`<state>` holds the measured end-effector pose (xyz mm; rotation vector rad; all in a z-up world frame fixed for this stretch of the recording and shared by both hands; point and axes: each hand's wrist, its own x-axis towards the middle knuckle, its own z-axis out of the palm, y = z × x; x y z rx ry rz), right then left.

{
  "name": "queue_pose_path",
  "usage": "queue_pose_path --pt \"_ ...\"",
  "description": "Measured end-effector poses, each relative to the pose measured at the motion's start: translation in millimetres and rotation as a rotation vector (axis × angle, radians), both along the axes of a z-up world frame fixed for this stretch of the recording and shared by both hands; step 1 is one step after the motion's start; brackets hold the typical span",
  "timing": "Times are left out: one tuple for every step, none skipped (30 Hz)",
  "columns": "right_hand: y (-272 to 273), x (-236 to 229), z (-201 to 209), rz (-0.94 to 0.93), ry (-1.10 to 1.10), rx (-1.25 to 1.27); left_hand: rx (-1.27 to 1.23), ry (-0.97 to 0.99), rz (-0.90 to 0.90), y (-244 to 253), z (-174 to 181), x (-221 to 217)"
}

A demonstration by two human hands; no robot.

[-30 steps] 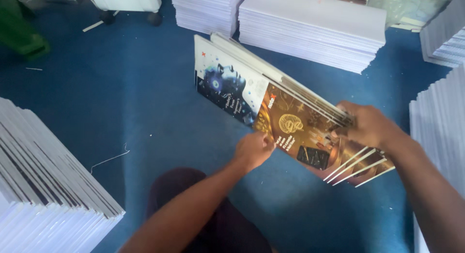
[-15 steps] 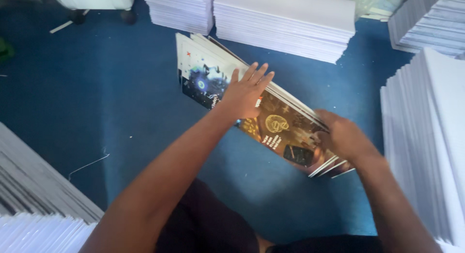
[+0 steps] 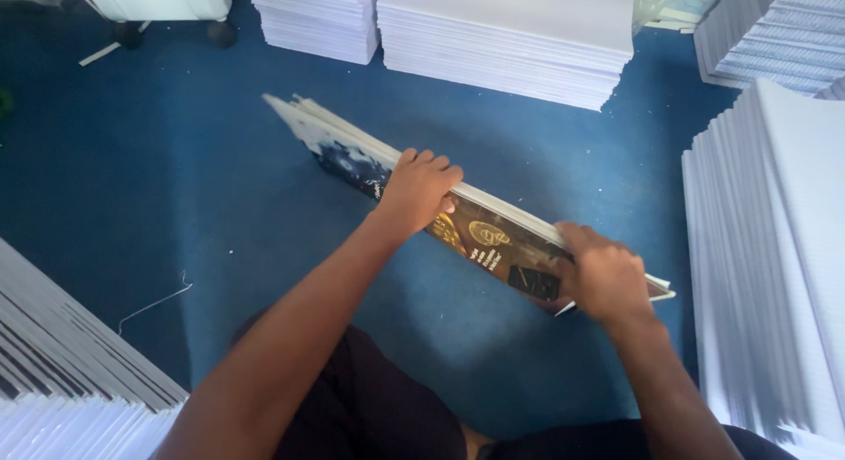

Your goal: The person assembles notebooks by inserting printed index sheets into printed covers. They fold the index sheet, place it inside the cover, and stack the completed notebooks. The person repeats this process for multiple units.

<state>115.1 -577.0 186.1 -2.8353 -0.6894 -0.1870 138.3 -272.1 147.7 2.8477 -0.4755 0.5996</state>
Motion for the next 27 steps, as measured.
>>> queue_pose_path --pt "-2.4 2.3 1.6 0.0 0.003 0.014 0.018 -0.009 0.003 -3.8 0.3 -1.0" --pt "-4.7 5.1 3.8 -0.031 0.015 -0.022 0.039 -0.019 0.011 -8.3 1.8 -0.9" --pt "-8.9 8.3 7.1 -0.061 0.027 -0.057 0.06 -0.029 0.019 -13.6 4.0 -0.7" --pt "-12.7 11.0 9.6 -0.093 0.039 -0.09 0.052 -0.024 0.027 -19.6 5.7 -2.8" --pt "-17.4 13.8 11.9 -0.073 0.004 -0.055 0.045 -0.02 0.036 -28.1 6.1 -7.2" --pt "-26.0 15.7 14.8 -0.059 -0.031 -0.025 0.033 -0.015 0.039 -38.6 6.4 -10.4" --pt "-34.0 18.0 16.8 -0.045 -0.065 0.005 0.029 -0.002 0.029 -47.2 7.7 -11.9" --pt "-44.8 19.6 19.6 -0.07 -0.018 0.056 0.023 0.009 0.017 -56.8 9.0 -12.6" --pt "-57.5 20.7 23.2 -0.096 0.03 0.107 0.016 0.02 0.006 -66.8 10.4 -13.0" --pt "-67.5 21.9 25.3 -0.119 0.079 0.159 0.009 0.03 -0.008 -77.0 11.8 -13.5" --pt "-76.5 23.4 26.6 -0.118 0.062 0.136 0.002 0.039 -0.021 -88.0 13.3 -13.7" --pt "-85.8 24.8 27.6 -0.116 0.044 0.115 -0.002 0.048 -0.035 -96.8 14.8 -14.0" --pt "-94.1 25.8 27.3 -0.115 0.026 0.094 -0.012 0.047 -0.044 -104.6 15.6 -15.8" --pt "-100.4 26.8 25.7 -0.11 0.014 0.118 -0.023 0.044 -0.055 -112.4 16.7 -16.8" --pt "-104.6 27.7 22.2 -0.106 0.002 0.142 -0.035 0.041 -0.065 -118.0 18.0 -16.3" --pt "-108.2 27.8 17.7 -0.104 -0.009 0.164 -0.036 0.045 -0.05 -120.2 18.5 -14.9" --pt "-110.8 31.0 13.8 -0.097 -0.025 0.144 -0.037 0.048 -0.035 -120.1 18.5 -13.3" --pt "-114.1 34.6 10.0 -0.092 -0.037 0.122 -0.04 0.057 -0.021 -121.2 17.2 -13.0" --pt "-117.8 35.5 6.3 -0.086 -0.048 0.099 -0.04 0.058 -0.012 -121.6 16.3 -12.5" --pt "-117.0 36.1 1.7 -0.122 -0.022 0.061 -0.033 0.055 0.006 -116.2 17.2 -11.9" --pt "-115.9 35.7 -2.5 -0.158 0.003 0.023 -0.026 0.052 0.024 -109.7 18.3 -13.0" --pt "-114.4 38.0 -5.7 -0.191 0.023 -0.013 -0.047 0.081 0.045 -100.2 19.8 -14.2" --pt "-113.5 40.6 -8.8 -0.189 0.002 -0.025 -0.068 0.11 0.066 -88.2 21.2 -16.6" --pt "-114.9 41.3 -12.9 -0.188 -0.013 -0.04 -0.093 0.144 0.086 -76.6 20.9 -21.3" --pt "-117.2 42.9 -17.0 -0.187 -0.029 -0.055 -0.061 0.077 0.091 -63.1 20.4 -26.4" --pt "-118.6 45.7 -21.7 -0.212 -0.013 -0.09 -0.027 0.013 0.097 -47.7 19.9 -32.8" --pt "-119.5 49.7 -26.6 -0.236 0.004 -0.126 0.008 -0.052 0.103 -33.7 19.2 -38.8"
